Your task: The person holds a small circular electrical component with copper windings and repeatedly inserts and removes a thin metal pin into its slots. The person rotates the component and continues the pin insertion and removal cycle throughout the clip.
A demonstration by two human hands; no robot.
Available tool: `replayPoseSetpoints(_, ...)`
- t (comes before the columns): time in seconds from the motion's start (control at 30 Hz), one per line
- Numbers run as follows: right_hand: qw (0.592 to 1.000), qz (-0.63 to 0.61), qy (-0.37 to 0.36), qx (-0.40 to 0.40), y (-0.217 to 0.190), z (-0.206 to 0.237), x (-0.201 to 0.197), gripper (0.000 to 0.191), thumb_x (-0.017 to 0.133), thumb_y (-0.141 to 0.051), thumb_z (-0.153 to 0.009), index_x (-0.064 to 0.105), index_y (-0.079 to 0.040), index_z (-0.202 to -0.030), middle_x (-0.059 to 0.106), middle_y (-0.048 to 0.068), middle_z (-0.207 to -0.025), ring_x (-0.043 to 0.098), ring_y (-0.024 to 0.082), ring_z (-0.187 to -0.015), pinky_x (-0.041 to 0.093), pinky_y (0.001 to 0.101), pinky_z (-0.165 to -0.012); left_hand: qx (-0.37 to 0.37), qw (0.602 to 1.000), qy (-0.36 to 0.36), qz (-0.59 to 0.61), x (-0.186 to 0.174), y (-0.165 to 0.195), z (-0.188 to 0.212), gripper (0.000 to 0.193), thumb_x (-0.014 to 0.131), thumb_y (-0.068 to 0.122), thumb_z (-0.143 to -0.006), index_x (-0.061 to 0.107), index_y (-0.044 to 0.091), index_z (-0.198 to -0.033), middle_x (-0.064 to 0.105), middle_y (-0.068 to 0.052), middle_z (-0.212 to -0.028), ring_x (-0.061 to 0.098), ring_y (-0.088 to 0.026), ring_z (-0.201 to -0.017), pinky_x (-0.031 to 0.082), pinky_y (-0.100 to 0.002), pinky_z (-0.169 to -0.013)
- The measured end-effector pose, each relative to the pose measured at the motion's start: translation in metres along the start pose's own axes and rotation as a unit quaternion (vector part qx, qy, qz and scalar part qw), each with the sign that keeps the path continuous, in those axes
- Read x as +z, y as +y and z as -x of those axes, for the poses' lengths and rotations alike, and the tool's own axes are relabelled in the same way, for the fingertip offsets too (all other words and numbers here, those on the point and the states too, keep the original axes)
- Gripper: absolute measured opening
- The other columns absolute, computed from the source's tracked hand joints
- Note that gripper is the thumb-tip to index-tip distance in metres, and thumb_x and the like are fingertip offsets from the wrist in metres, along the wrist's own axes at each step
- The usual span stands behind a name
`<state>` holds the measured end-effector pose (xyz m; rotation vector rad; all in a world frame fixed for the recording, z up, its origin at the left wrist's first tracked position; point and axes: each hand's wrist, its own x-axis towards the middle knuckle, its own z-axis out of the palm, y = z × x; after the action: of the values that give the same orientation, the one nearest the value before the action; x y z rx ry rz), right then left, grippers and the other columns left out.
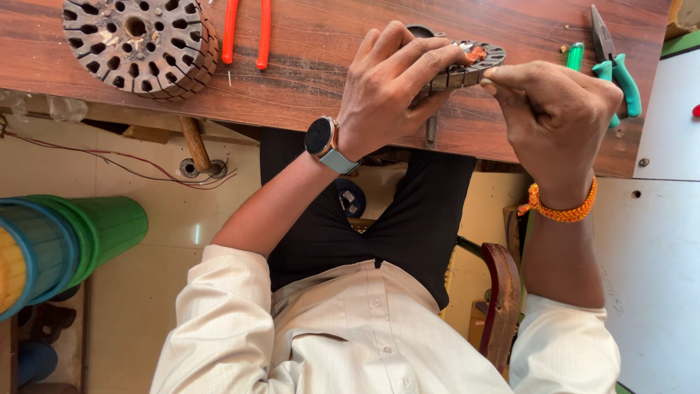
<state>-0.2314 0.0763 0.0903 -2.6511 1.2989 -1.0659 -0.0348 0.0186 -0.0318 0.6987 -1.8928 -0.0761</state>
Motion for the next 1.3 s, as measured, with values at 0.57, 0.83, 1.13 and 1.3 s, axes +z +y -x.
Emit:
replayPoseSetpoints(0.57,1.0,0.008,-0.015,-0.01,0.029,-0.035,0.009,0.003,0.081,0.008,-0.099,0.078,0.006,-0.098,0.065,0.012,-0.07,0.053,0.013,-0.057,0.035,0.0286,-0.053,-0.025,0.999,-0.034,0.009,-0.003,0.003,-0.004,0.058,0.086,0.024,-0.093,0.054,0.02,-0.141,0.068,0.0,-0.131,0.059,-0.023,-0.112,0.046,-0.04,-0.098)
replayPoseSetpoints(0.83,0.997,0.019,-0.055,-0.058,0.019,-0.053,0.019,0.005,0.079,0.007,-0.102,0.076,0.002,-0.101,0.069,0.008,-0.082,0.059,0.008,-0.068,0.04,0.022,-0.059,-0.263,0.766,-0.102,0.577,-0.004,-0.035,-0.013,0.093,0.075,0.029,-0.107,0.006,0.009,-0.166,0.078,-0.012,-0.128,0.077,-0.021,-0.118,0.064,-0.036,-0.104)
replayPoseSetpoints(1.13,0.996,0.001,-0.075,0.04,-0.028,-0.034,0.004,0.009,0.083,0.005,-0.098,0.075,0.003,-0.101,0.069,0.009,-0.079,0.051,0.008,-0.059,0.035,0.0245,-0.053,-0.112,0.9,-0.093,0.41,0.002,-0.046,-0.016,0.075,0.074,0.011,-0.114,0.017,0.017,-0.161,0.079,-0.001,-0.118,0.081,-0.012,-0.107,0.067,-0.03,-0.097)
replayPoseSetpoints(1.3,0.995,0.024,-0.061,0.074,-0.025,-0.005,0.013,0.011,0.087,-0.001,-0.103,0.076,-0.001,-0.099,0.071,0.006,-0.084,0.052,0.005,-0.058,0.035,0.0226,-0.051,-0.029,0.92,-0.058,0.387,-0.012,-0.042,-0.023,0.054,0.072,0.004,-0.106,0.041,0.017,-0.15,0.06,-0.011,-0.143,0.077,-0.017,-0.114,0.063,-0.034,-0.105)
